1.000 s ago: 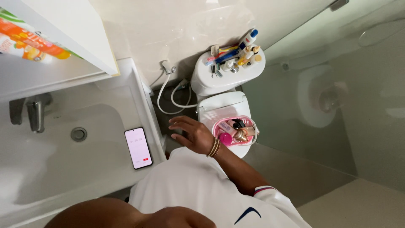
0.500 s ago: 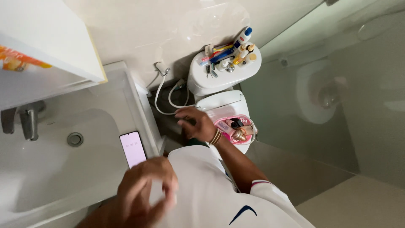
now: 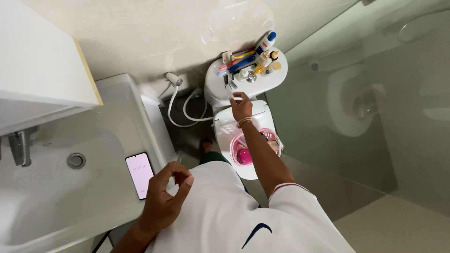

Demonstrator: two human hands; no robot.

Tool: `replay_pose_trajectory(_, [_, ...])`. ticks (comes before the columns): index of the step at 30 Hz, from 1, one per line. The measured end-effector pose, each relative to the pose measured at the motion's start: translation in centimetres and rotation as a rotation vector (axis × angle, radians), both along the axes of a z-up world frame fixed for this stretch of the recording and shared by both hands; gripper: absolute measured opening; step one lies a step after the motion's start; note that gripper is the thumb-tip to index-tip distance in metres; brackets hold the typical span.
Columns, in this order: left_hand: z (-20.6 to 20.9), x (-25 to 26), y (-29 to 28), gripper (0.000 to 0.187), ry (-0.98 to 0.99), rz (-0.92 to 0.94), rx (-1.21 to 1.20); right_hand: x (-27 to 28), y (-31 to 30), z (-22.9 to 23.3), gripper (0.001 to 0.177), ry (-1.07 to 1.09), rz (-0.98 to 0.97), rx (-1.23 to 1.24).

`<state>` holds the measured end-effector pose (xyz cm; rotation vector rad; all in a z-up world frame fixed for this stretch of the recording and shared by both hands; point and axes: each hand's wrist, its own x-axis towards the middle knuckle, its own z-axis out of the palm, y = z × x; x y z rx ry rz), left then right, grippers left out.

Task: The person repeatedly picks up various toiletries and small items from the toilet tank lid and places them into an overhead medicine cabinet. Items include bottles, tubes, and small containers, which are arranged on the cabinet shelf.

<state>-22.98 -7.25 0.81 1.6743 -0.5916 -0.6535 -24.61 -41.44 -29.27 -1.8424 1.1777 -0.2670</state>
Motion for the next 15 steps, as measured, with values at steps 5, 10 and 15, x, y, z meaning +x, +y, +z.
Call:
replay_pose_trajectory(5, [-0.7, 0.2, -0.2, 0.011, -0.019, 0.031, 0.038, 1.5, -2.7, -2.7, 0.022, -0.056, -0.048, -0.124])
replay_pose_trajectory(10, [-0.4, 0.7, -0.8, 0.011, 0.004, 0.035, 0.084, 2.4, -4.0, -4.1, 0.024, -0.016, -0.032, -0.198])
replay_pose_trajectory(15, [-0.5, 1.0, -1.3, 0.010, 0.008, 0.047, 0.082, 2.5, -4.1, -4.6, 0.028, -0.076, -0.054, -0.226])
